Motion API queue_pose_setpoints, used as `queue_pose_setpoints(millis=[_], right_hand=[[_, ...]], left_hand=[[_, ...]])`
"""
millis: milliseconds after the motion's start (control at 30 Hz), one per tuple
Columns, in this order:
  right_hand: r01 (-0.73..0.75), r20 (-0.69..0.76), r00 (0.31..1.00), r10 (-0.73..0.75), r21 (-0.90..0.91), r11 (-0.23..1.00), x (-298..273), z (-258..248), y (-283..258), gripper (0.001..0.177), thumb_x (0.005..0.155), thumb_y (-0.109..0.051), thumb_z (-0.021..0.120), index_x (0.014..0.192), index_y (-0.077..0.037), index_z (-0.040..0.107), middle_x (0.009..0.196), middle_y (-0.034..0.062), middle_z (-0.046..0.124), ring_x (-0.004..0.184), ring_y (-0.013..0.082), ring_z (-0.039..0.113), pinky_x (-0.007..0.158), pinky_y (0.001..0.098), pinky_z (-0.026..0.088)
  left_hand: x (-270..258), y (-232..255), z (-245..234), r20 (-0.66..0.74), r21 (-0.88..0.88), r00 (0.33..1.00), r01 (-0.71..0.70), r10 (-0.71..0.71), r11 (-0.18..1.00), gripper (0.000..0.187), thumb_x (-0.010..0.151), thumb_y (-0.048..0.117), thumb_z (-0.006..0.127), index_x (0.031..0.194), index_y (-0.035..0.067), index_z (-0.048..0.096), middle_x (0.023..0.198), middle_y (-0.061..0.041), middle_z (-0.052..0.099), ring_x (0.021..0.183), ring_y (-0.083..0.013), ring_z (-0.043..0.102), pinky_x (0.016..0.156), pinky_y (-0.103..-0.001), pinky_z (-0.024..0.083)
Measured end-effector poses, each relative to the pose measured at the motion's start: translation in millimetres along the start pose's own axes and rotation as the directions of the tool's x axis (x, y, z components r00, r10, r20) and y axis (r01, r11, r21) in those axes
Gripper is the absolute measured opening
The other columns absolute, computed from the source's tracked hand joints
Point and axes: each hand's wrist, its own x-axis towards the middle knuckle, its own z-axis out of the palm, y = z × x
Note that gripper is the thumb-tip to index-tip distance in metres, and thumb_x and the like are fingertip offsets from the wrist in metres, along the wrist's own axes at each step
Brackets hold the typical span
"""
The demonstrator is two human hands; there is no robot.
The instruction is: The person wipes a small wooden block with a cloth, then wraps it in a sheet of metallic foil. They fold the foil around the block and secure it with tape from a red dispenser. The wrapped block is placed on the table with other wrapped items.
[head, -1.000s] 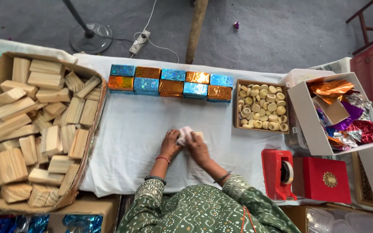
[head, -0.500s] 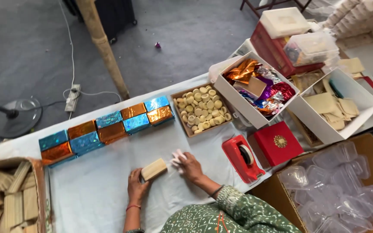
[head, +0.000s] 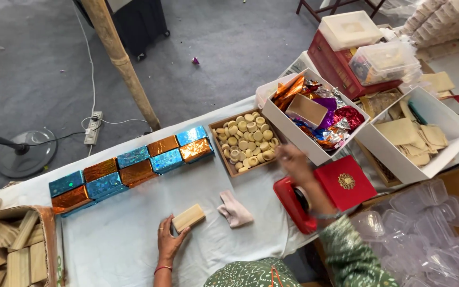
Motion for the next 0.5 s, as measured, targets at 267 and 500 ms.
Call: queue_pose_setpoints(millis=[267,500], right_hand=[[-0.228,-0.365,0.853,0.374,0.384,0.895,164,-82,102,0.023,0.096,-0.025,0.072,0.110,-0.006,0.071,0.091,0.0034,0.074,0.073,0.0072,0.070,0.055,0.0225,0.056],[-0.386,-0.370,0.786,0.496,0.334,0.860,223,-45,74,0.041,0.090,-0.040,0.083,0.109,-0.006,0.069,0.094,-0.0007,0.068,0.065,0.0110,0.062,0.048,0.0252,0.053]], left_hand=[[-2,5,3,-0.002,-0.042,0.991,0.136,-0.136,0.990,0.067,0.082,0.050,0.076,0.140,0.019,0.062,0.143,-0.009,0.056,0.132,-0.0303,0.052,0.108,-0.041,0.046],[-3,10,0,-0.005,-0.065,0.984,0.175,-0.176,0.982,0.063,0.082,0.048,0.077,0.136,0.018,0.065,0.143,-0.007,0.057,0.131,-0.0284,0.053,0.107,-0.040,0.047]])
